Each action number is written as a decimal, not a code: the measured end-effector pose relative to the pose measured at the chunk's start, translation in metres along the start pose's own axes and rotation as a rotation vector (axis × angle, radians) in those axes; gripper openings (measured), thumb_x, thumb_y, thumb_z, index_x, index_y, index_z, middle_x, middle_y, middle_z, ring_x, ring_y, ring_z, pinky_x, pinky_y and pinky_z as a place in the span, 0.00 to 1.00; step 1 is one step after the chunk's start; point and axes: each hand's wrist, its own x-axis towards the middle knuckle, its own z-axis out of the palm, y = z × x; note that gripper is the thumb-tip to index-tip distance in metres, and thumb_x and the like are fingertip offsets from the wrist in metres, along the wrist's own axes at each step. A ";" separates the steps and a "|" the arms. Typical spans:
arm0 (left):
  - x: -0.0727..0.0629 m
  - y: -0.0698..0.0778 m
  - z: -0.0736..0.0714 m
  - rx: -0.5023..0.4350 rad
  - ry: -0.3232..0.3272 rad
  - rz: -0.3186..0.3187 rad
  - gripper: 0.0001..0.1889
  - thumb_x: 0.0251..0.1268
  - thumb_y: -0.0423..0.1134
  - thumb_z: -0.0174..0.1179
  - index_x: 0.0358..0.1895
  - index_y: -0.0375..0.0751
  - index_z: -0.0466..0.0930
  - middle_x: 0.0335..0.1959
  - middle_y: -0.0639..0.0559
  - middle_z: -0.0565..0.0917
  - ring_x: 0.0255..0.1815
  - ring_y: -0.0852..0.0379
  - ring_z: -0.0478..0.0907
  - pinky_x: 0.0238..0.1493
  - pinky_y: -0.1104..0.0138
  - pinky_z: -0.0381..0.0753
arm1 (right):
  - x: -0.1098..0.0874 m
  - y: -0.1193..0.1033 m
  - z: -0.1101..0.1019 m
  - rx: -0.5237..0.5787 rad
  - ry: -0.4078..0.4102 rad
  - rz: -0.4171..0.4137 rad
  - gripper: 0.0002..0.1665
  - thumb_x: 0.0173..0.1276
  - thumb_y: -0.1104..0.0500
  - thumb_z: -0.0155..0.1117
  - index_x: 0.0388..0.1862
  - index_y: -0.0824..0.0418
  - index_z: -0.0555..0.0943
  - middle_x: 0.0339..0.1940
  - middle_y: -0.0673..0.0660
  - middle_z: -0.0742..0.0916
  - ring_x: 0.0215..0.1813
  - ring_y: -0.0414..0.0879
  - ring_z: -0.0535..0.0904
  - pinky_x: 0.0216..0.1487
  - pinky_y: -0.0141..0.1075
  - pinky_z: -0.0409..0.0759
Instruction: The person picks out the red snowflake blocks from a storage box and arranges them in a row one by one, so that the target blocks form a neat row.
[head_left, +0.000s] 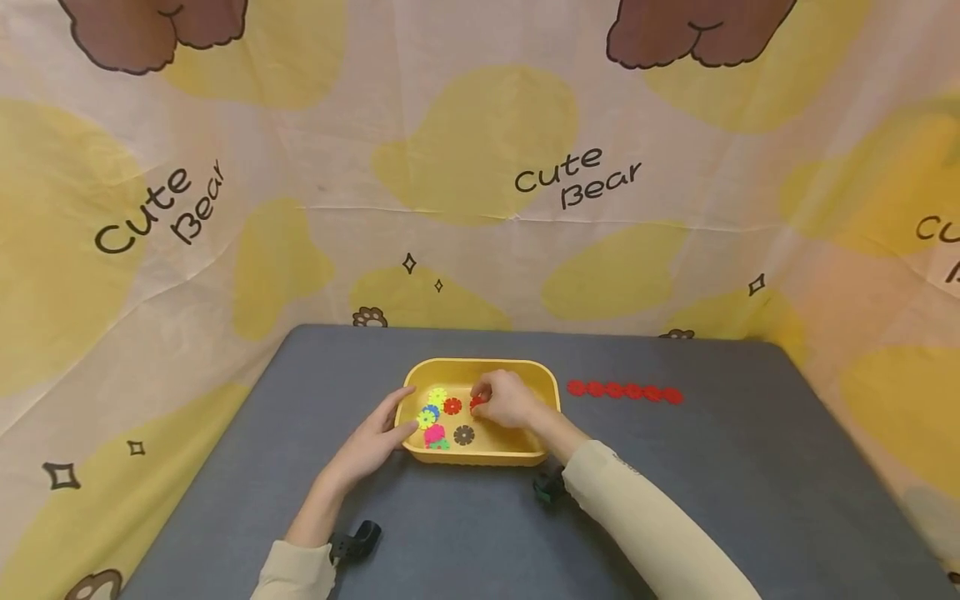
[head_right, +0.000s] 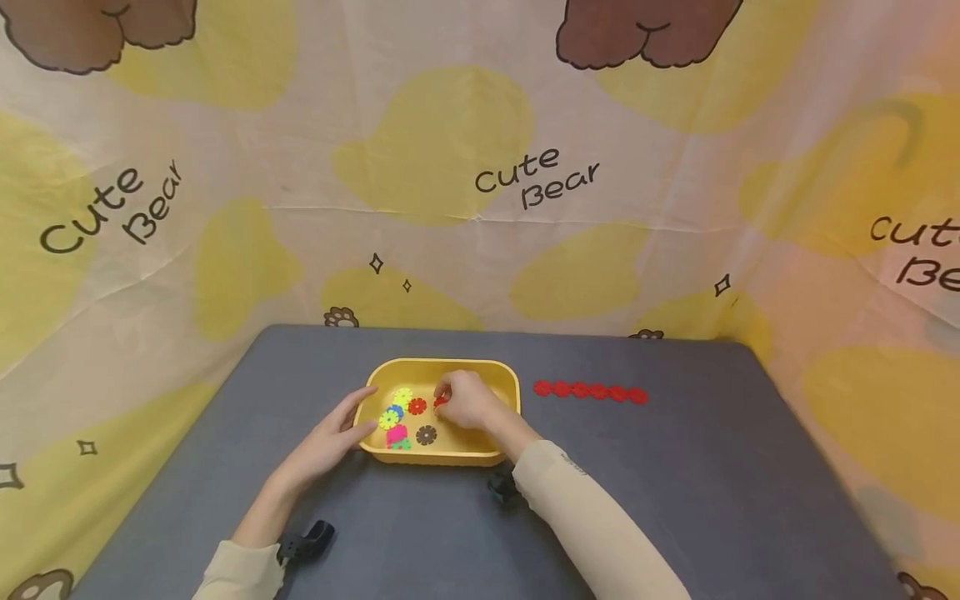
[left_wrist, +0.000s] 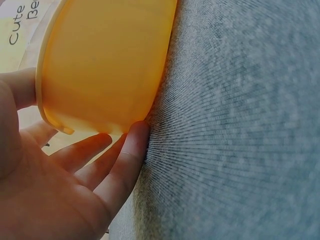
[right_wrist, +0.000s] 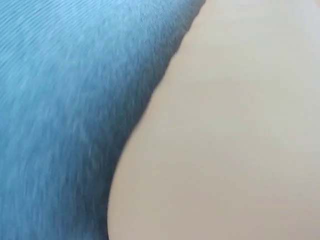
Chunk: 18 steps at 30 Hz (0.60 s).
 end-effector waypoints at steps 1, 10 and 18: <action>0.000 0.000 0.000 0.001 -0.001 0.000 0.33 0.76 0.46 0.58 0.79 0.53 0.58 0.81 0.41 0.53 0.75 0.39 0.62 0.57 0.54 0.79 | -0.002 0.000 -0.003 0.003 0.003 0.002 0.10 0.59 0.65 0.76 0.39 0.63 0.86 0.30 0.50 0.84 0.35 0.42 0.78 0.39 0.34 0.78; -0.001 0.001 -0.001 0.014 0.000 -0.002 0.33 0.76 0.46 0.58 0.79 0.52 0.57 0.81 0.40 0.55 0.73 0.40 0.64 0.52 0.59 0.79 | -0.022 -0.003 -0.024 0.032 0.011 0.009 0.11 0.60 0.65 0.76 0.41 0.64 0.86 0.31 0.50 0.85 0.35 0.42 0.78 0.38 0.33 0.78; -0.001 0.000 -0.001 0.005 -0.010 0.010 0.33 0.76 0.46 0.58 0.79 0.52 0.57 0.82 0.40 0.52 0.77 0.38 0.59 0.55 0.56 0.79 | -0.046 -0.001 -0.048 0.138 0.036 -0.002 0.11 0.62 0.64 0.75 0.44 0.62 0.86 0.29 0.49 0.85 0.29 0.42 0.81 0.32 0.36 0.80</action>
